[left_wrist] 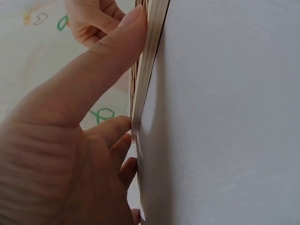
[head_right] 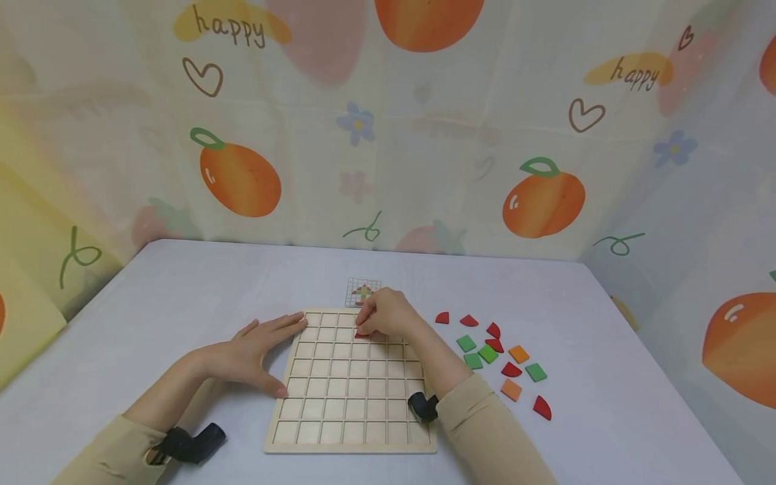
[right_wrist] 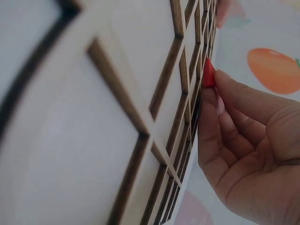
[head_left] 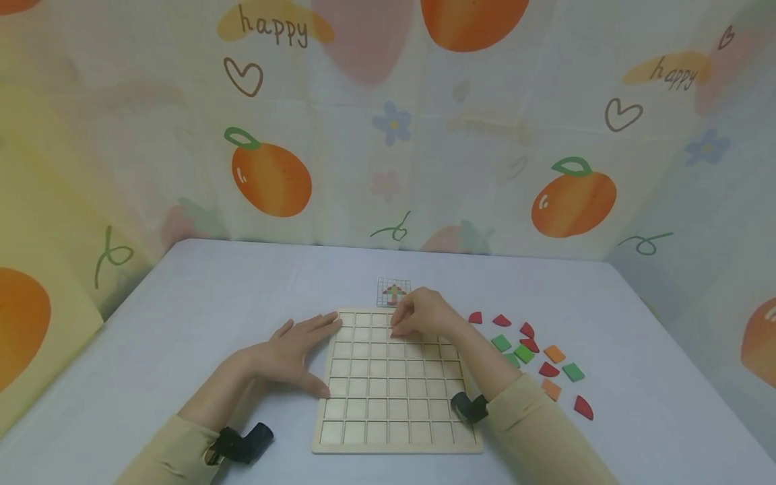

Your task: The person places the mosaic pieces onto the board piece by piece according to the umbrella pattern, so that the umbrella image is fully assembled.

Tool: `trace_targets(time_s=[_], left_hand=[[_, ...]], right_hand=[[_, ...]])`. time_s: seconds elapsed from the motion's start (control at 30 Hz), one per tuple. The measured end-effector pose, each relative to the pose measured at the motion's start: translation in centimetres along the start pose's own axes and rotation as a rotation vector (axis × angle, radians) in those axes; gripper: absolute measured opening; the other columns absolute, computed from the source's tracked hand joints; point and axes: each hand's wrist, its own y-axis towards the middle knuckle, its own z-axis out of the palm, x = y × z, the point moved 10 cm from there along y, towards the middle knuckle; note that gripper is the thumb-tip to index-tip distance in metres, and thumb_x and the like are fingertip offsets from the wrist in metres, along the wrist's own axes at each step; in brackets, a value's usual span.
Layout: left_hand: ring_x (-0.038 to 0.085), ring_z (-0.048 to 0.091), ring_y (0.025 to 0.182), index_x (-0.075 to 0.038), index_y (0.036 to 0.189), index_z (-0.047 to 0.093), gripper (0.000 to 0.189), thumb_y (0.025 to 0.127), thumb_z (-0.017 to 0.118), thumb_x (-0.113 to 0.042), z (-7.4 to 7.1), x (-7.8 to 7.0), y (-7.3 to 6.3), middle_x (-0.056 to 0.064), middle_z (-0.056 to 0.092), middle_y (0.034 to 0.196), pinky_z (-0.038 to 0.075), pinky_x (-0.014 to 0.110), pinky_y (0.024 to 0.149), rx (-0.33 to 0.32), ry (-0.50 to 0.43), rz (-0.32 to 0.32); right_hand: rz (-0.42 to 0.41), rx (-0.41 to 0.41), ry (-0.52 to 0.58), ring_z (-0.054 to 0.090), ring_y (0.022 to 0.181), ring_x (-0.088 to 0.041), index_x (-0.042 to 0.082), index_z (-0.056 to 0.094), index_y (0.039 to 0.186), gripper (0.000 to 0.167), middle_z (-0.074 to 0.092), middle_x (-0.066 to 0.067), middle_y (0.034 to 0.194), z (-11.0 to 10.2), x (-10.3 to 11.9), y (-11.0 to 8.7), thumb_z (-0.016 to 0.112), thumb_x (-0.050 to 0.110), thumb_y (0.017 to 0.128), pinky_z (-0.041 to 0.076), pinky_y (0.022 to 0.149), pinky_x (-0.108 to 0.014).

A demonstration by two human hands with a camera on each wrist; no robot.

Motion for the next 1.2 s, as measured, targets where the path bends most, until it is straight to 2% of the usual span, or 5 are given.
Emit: trace_targets(time_s=[0.17,0.53,0.77,1.0,1.2], left_hand=[[0.039,0.018,0.154,-0.011,0.156,0.03,0.116,0.064,0.083,-0.058,-0.11,0.03,-0.03,0.009,0.022,0.167,0.004,0.073,0.118,-0.021,-0.002,0.007],[0.043,0.014,0.154,-0.01,0.156,0.029,0.118,0.063,0.085,-0.056,0.0,-0.05,0.01,0.011,0.021,0.167,0.001,0.075,0.117,-0.034,-0.033,0.012],[0.044,0.012,0.154,-0.009,0.157,0.024,0.122,0.062,0.086,-0.056,0.04,0.05,0.05,0.011,0.019,0.167,-0.001,0.075,0.117,-0.037,-0.044,0.007],[0.044,0.012,0.154,-0.009,0.157,0.024,0.122,0.062,0.087,-0.055,-0.1,-0.2,-0.07,0.012,0.019,0.167,-0.001,0.076,0.116,-0.038,-0.048,0.011],[0.044,0.012,0.154,-0.009,0.157,0.025,0.122,0.062,0.087,-0.054,-0.12,-0.27,-0.09,0.012,0.019,0.167,-0.001,0.075,0.117,-0.037,-0.046,0.004]], right_hand=[[0.002,-0.008,-0.01,0.059,0.077,-0.01,0.014,0.076,0.081,0.006,0.074,0.003,0.079,0.07,-0.03,0.14,0.082,0.014,0.079,0.047,0.072,-0.021],[0.024,-0.006,-0.005,0.058,0.078,-0.011,0.014,0.076,0.082,0.006,0.074,0.002,0.082,0.19,-0.07,0.06,0.081,0.013,0.079,0.046,0.07,-0.021],[0.032,0.008,-0.04,0.06,0.084,-0.01,0.016,0.078,0.081,0.007,0.076,0.006,0.084,0.26,-0.16,0.08,0.084,0.018,0.077,0.049,0.078,-0.025],[0.034,0.02,-0.019,0.059,0.075,-0.01,0.015,0.078,0.081,0.009,0.076,0.004,0.083,0.38,-0.07,-0.11,0.085,0.017,0.076,0.047,0.066,-0.02],[0.045,0.019,-0.018,0.057,0.075,-0.011,0.015,0.077,0.082,0.007,0.075,0.004,0.081,0.35,-0.16,-0.08,0.083,0.015,0.078,0.047,0.066,-0.02]])
